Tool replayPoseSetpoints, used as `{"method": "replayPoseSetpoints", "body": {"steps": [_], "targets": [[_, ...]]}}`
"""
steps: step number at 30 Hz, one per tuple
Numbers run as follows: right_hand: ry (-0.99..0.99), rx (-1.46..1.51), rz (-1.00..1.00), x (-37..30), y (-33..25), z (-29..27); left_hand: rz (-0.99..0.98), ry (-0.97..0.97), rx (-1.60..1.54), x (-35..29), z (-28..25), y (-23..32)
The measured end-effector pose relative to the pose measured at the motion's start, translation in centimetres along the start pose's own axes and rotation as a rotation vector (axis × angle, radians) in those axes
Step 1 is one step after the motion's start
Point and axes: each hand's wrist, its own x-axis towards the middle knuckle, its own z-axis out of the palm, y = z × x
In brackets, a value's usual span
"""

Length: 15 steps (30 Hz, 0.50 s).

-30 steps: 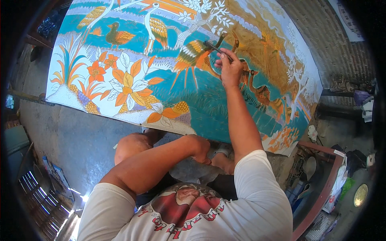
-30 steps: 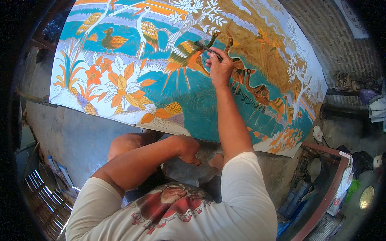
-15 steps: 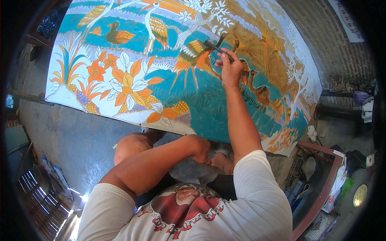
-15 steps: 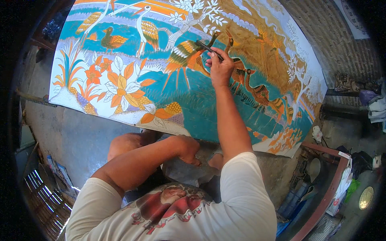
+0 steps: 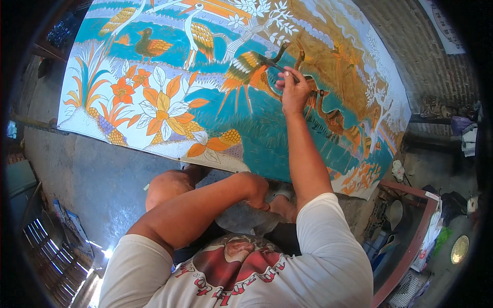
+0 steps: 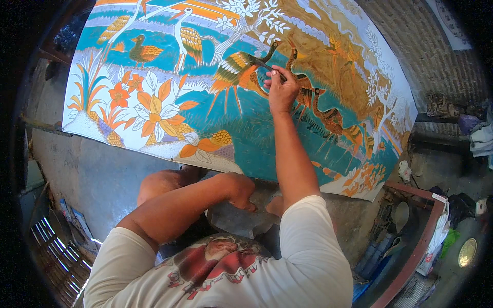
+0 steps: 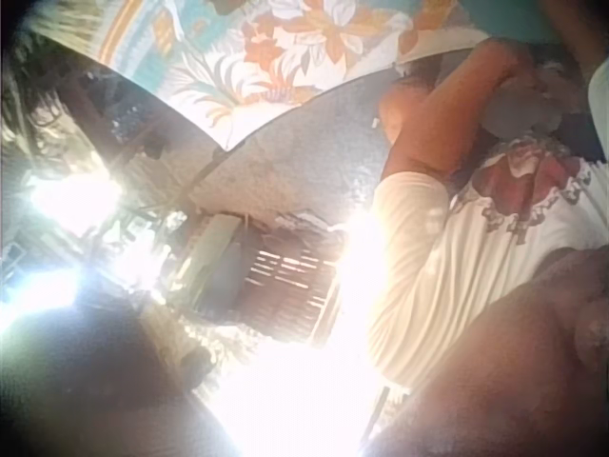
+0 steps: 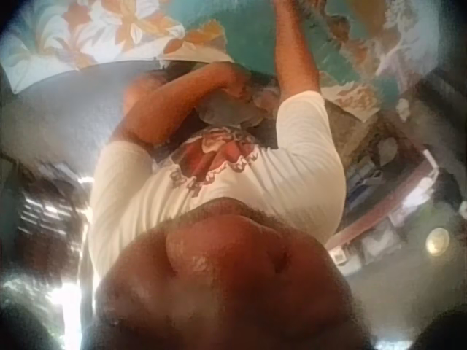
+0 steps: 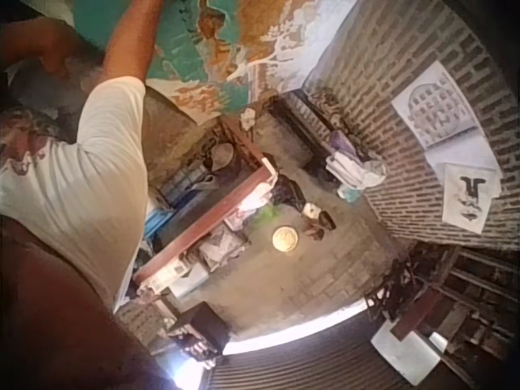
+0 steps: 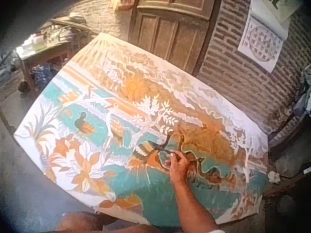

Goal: Manually apply dye to a large batik fabric with intricate patterns using a small brush.

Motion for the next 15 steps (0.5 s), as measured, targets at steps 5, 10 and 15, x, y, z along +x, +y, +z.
{"method": "replayPoseSetpoints", "body": {"steps": [5,10,15], "targets": [[-0.004,0.048,-0.021,-0.07,-0.19,0.08,-0.013,-0.016,0.009,-0.07,-0.34,0.17],[0.027,0.036,0.059,-0.09,-0.17,-0.38,-0.002,0.017,-0.009,-0.22,0.02,0.09],[0.023,0.089,0.019,-0.27,-0.41,0.03,-0.018,-0.010,-0.012,-0.16,0.10,-0.06]]}}
